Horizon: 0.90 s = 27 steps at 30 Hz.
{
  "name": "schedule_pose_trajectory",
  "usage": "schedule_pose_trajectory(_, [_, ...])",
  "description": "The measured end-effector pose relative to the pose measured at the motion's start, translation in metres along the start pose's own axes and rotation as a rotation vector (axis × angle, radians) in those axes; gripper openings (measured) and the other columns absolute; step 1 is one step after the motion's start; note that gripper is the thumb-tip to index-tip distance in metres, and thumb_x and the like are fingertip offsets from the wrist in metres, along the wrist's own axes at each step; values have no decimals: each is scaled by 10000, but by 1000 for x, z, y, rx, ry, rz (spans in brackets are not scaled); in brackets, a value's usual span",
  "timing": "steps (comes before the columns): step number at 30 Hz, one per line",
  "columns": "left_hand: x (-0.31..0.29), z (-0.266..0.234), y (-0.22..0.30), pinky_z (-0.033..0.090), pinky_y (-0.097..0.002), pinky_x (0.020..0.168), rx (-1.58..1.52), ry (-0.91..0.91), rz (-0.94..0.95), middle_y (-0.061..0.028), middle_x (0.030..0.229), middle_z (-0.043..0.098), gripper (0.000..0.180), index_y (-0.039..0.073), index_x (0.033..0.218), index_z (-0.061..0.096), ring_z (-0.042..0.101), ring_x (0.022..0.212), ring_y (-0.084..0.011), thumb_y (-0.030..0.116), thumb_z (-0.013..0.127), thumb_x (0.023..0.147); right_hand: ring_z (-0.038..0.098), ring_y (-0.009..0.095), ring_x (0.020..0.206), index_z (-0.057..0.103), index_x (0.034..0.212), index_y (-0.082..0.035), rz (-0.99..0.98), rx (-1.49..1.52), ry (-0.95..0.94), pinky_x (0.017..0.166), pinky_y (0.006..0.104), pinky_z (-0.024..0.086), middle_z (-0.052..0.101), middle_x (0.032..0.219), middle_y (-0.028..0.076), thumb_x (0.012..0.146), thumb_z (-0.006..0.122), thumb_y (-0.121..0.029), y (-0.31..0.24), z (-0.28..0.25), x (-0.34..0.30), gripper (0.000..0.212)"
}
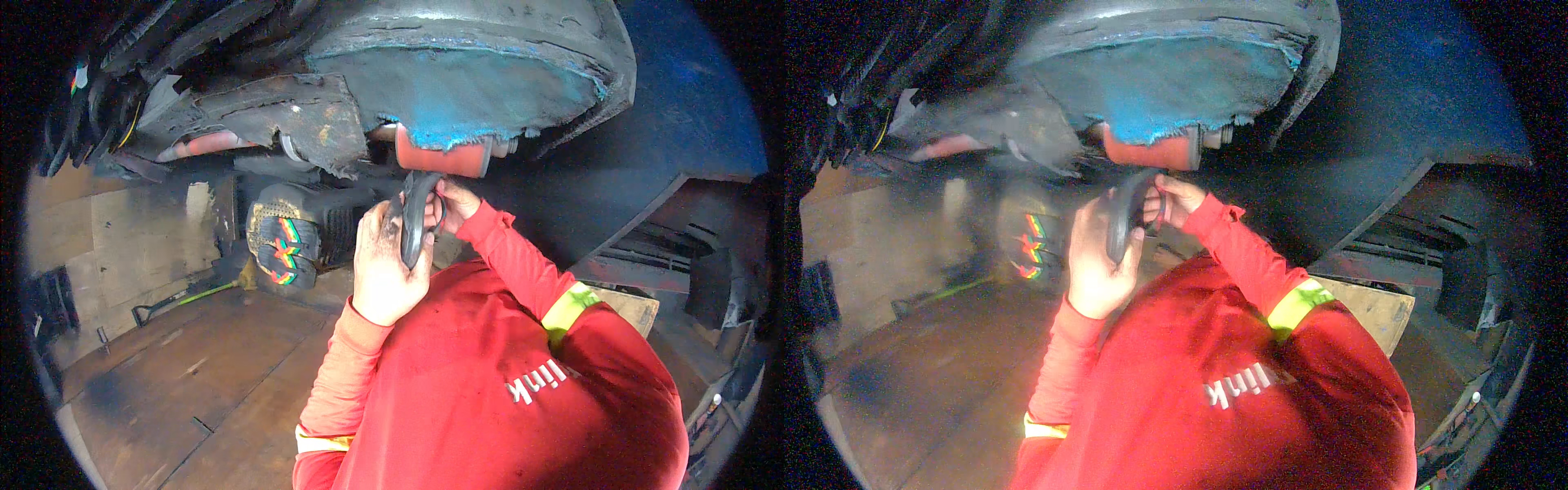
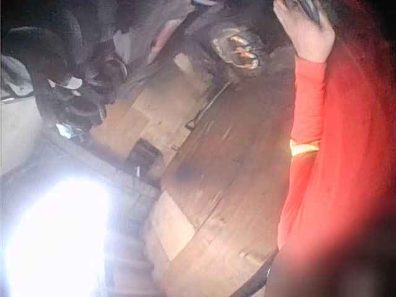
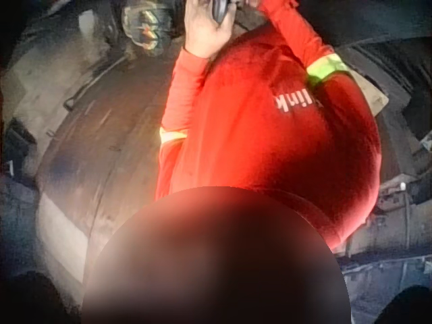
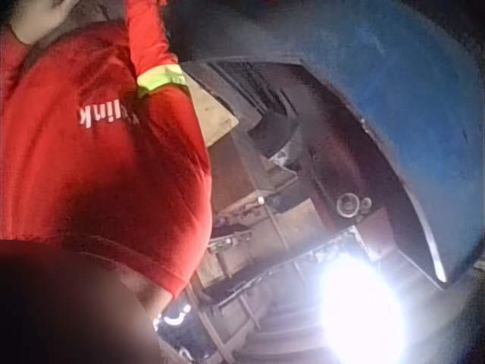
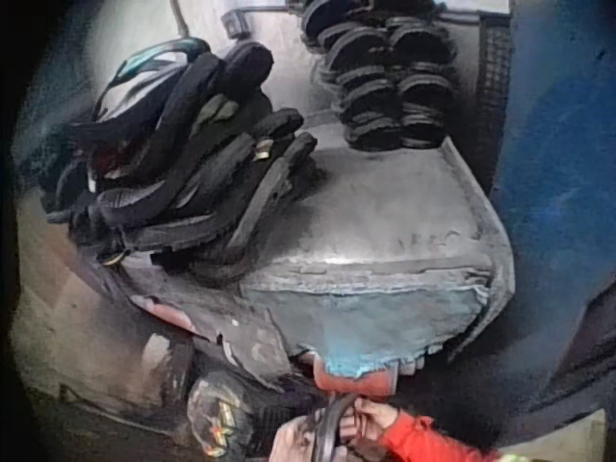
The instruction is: The person sands a large, curved vehicle part using a handheld sanding block. They repeatedly rub the block against the surface, focusing on a specific area, and occasionally pause to reposition the tool.
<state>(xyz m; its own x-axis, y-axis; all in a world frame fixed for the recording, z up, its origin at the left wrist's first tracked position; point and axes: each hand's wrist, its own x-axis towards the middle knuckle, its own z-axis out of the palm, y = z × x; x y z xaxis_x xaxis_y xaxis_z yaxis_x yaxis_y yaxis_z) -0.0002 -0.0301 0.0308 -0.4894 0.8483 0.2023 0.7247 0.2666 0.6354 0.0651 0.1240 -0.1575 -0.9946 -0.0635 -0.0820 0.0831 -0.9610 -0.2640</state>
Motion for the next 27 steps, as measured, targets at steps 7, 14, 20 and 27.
schedule_pose_trajectory(7, [17,10,8,513,-464,766,-168,-87,-92,-227,976,633,339,-43,1136,584,628,863,-430,47,638,814,631,338,1141,503,1368,-46,-32,87,207,969,476,485,637,1262,191,955,558,-522,15,11,-23,632])
schedule_pose_trajectory(14, [30,13,11,504,-476,724,-161,-139,-146,-238,909,616,340,-29,1079,588,613,815,-443,8,623,742,651,223,966,567,1298,-159,-18,113,532,896,411,520,675,1146,53,950,614,-443,12,27,-40,452])
schedule_pose_trajectory(20, [19,1,22,520,-468,798,-169,-150,-200,-254,998,636,383,-45,1127,578,633,910,-447,-29,576,744,653,220,938,582,1263,-144,-40,83,369,823,391,536,674,1148,58,950,619,-425,3,29,-39,423])
schedule_pose_trajectory(27, [29,-2,29,519,-483,786,-150,-83,-78,-232,993,635,262,-36,1012,599,636,904,-435,-65,553,756,655,230,949,588,1244,-145,-30,106,320,840,410,538,670,1108,46,953,618,-415,8,25,-36,398])
